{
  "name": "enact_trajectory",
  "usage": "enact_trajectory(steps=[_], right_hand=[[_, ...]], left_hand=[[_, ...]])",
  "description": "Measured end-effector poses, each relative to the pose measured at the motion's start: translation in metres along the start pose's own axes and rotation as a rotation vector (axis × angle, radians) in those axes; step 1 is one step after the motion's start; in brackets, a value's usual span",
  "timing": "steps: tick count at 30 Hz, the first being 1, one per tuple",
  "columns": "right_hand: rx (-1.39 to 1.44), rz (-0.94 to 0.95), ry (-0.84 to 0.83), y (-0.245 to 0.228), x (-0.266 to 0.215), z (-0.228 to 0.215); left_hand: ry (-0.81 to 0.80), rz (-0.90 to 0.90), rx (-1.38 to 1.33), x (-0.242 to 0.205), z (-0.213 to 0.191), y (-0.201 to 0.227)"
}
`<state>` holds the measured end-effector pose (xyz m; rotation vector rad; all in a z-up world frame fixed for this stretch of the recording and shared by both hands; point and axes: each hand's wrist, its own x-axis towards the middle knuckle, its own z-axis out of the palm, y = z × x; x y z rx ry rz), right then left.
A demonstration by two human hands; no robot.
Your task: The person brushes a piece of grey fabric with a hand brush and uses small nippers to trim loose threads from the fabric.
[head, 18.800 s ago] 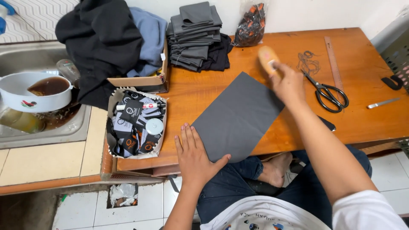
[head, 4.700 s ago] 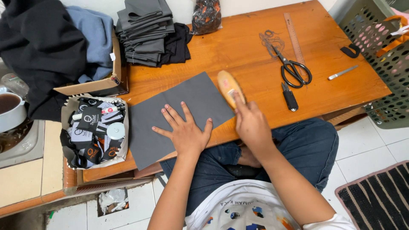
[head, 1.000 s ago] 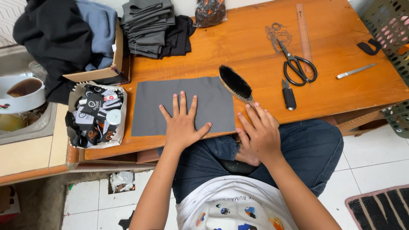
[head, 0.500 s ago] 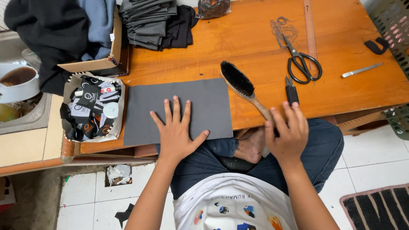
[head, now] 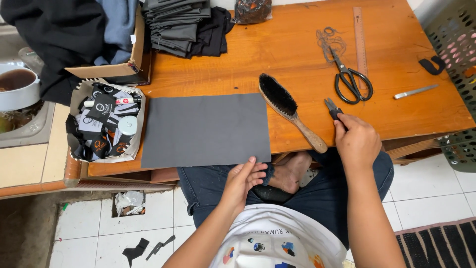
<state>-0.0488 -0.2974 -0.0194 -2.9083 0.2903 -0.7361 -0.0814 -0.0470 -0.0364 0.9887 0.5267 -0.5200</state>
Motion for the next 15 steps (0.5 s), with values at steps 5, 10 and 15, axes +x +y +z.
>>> enact_trajectory(steps=[5,10,15], right_hand=[[-0.111,0.009,-0.147,0.0,-0.01,-0.014],[0.258,0.144,-0.313,0.017,-0.049,-0.025],[1.794,0.726,-0.563,-0.01,-0.11,-0.024]], left_hand=[[0.104,0.018,0.073,-0.002,0.015,0.009],[0.04,0.059,0.012,-0.009,0.009,-0.012],[0.037,-0.077,-0.001,-0.024,0.009,-0.029]])
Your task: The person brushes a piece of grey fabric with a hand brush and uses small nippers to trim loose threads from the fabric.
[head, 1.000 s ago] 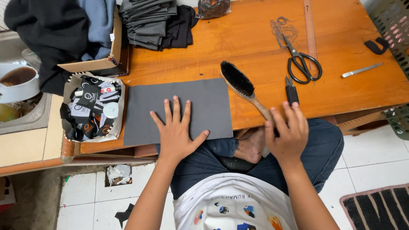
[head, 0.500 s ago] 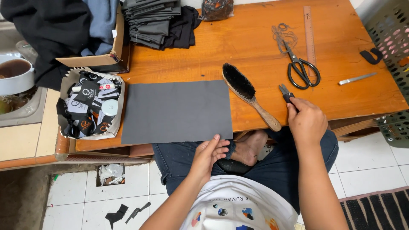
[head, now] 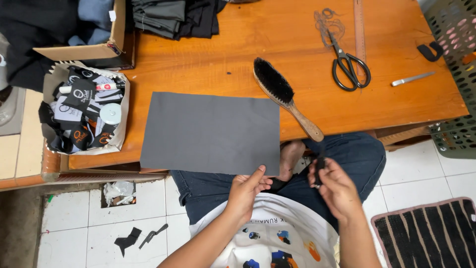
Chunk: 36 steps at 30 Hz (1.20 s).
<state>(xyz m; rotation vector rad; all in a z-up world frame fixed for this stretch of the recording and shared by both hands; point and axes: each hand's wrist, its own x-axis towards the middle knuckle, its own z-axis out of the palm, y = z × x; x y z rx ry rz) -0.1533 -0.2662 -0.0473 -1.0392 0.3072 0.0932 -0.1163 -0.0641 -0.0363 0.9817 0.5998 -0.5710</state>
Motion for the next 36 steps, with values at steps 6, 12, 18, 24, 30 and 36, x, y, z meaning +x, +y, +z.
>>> enact_trajectory(steps=[6,12,18,24,30,36], right_hand=[[-0.134,-0.125,0.033,0.048,-0.002,0.035],[-0.311,-0.08,0.25,0.025,0.007,0.069],[-0.316,-0.14,0.187,0.03,0.005,0.059],[-0.429,-0.188,0.145,0.037,-0.001,0.053],[-0.48,-0.196,0.179,0.019,-0.013,0.052],[-0.551,-0.313,0.084,-0.019,-0.024,0.064]], left_hand=[[0.056,0.006,0.135,0.0,0.003,-0.016],[-0.073,-0.098,0.292,-0.014,0.005,0.002],[-0.365,0.404,1.143,-0.059,0.011,0.029],[-0.039,1.43,1.44,0.032,0.024,0.073],[-0.026,1.284,1.701,0.06,0.025,0.075],[-0.153,0.906,1.744,0.029,-0.008,0.081]])
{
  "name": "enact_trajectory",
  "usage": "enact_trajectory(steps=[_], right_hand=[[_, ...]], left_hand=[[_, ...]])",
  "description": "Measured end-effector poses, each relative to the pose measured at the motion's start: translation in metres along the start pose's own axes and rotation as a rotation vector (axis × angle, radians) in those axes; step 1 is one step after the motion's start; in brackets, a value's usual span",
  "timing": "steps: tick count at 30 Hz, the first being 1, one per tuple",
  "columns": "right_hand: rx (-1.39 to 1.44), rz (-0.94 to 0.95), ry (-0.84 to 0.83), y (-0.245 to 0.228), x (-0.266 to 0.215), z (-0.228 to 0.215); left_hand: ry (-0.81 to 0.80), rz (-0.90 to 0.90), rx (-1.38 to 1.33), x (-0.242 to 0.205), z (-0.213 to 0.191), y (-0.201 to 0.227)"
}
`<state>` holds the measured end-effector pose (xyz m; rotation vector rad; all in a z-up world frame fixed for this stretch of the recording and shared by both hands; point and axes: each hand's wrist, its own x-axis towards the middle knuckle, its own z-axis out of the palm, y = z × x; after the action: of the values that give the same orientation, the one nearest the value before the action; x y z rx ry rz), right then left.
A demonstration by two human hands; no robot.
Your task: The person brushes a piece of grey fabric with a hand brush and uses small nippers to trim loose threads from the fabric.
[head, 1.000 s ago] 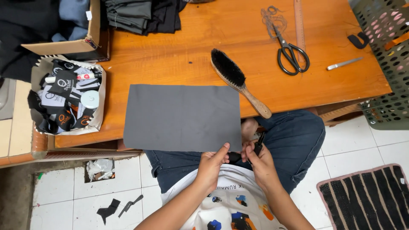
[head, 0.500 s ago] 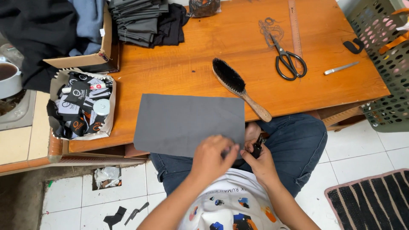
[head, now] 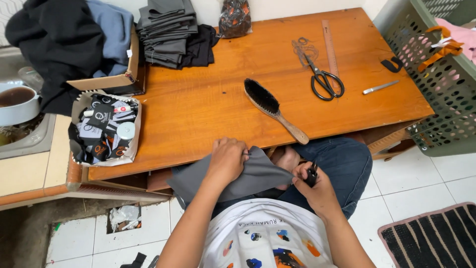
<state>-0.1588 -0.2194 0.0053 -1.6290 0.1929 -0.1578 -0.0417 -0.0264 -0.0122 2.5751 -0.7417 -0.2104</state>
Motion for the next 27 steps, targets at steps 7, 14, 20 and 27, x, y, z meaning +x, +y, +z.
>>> enact_trajectory(steps=[7,14,20,27], right_hand=[[0.004,-0.173,-0.107,-0.025,-0.005,-0.01],[0.089,-0.126,-0.216,-0.049,-0.028,-0.007],[0.095,-0.103,-0.24,-0.047,-0.035,-0.008],[0.196,-0.081,-0.239,-0.044,-0.037,-0.012]], left_hand=[[-0.019,0.019,-0.949,-0.073,-0.039,-0.002],[-0.152,-0.267,-1.402,-0.11,-0.069,0.033],[0.184,-0.305,-1.279,-0.111,-0.059,0.037],[0.43,-0.196,-1.135,-0.114,-0.057,0.042]])
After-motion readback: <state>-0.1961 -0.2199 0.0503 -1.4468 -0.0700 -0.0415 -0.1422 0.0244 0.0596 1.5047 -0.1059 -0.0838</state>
